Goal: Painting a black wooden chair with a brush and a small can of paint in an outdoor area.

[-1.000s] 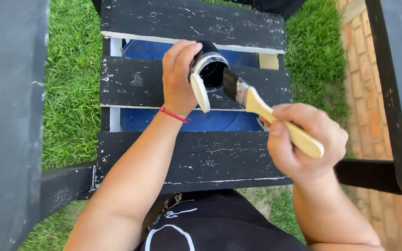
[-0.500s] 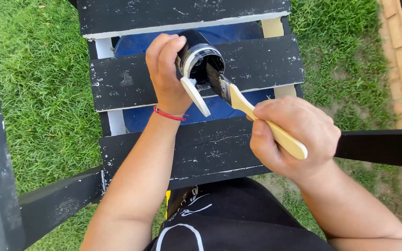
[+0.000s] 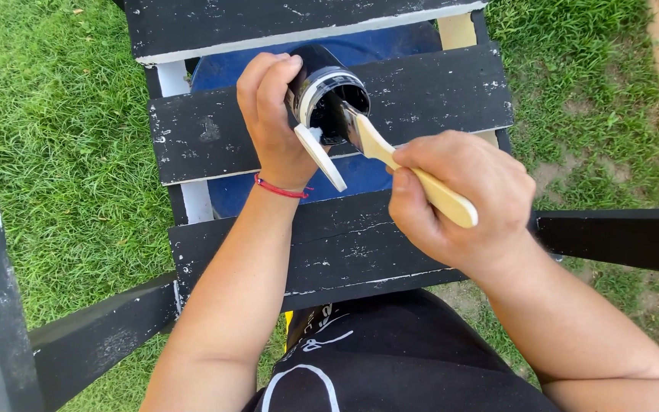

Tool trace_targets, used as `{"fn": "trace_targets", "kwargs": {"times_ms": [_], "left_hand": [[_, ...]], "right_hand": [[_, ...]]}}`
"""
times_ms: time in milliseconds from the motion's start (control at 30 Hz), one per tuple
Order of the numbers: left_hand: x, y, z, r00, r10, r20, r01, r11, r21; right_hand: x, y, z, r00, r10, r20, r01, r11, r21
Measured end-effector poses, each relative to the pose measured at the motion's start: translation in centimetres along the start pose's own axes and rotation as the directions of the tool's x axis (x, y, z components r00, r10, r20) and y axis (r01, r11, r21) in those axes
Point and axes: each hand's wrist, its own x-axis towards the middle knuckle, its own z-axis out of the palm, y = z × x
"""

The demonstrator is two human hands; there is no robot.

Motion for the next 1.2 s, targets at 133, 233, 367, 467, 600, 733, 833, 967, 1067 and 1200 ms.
{"fn": "trace_targets", "kwargs": {"times_ms": [133,233,367,467,600,733,833,967,1067,1200], "left_hand": [[0.2,0.1,-0.1,1.0,0.019,0.003,-0.019,1.0,-0.006],[0.2,0.2,-0.1,1.0,0.02,-0.014,-0.02,1.0,-0.007],[0.2,0.3,-0.2,1.0,0.015,-0.009,-0.015,1.0,-0.006],[0.1,0.1,-0.1,1.0,0.01,-0.009,-0.01,1.0,-0.002],[0.2,0.2,-0.2,1.0,0.001,-0.015,-0.001,1.0,0.002],[0.1,-0.2,0.0,0.999,-0.026,-0.029,0.027,1.0,0.011],[0.1,-0.9,0.0,0.996,-0.081,-0.027,0.081,0.997,0.015],[0.5,-1.0,-0.3,0.971,-0.237,0.032,0.235,0.971,0.043],[1.3,-0.9,-0.3,0.94,-0.337,0.045,0.332,0.939,0.089],[1.7,-1.0,-0.2,0.841,-0.541,0.01,0.538,0.839,0.083]], "right_hand": [[0.7,0.5,1.4,1.0,-0.023,0.017,0.023,1.0,0.001],[0.5,1.0,2.1,0.998,0.023,0.062,-0.02,0.999,-0.051],[0.8,1.2,2.7,0.997,0.03,0.077,-0.029,0.999,-0.019],[0.9,1.4,3.1,0.996,0.03,0.086,-0.03,1.0,0.0],[0.9,1.4,3.2,0.995,0.056,0.088,-0.056,0.998,0.002],[0.3,0.9,1.7,0.994,0.096,0.045,-0.096,0.995,-0.017],[-0.2,0.7,0.5,0.994,0.11,-0.011,-0.11,0.994,0.008],[0.7,1.1,-0.3,0.947,0.153,-0.284,-0.107,0.98,0.17],[3.0,3.1,-0.2,0.938,0.093,-0.334,-0.034,0.984,0.177],[6.9,7.8,1.7,0.991,0.125,-0.048,-0.112,0.971,0.211]]}}
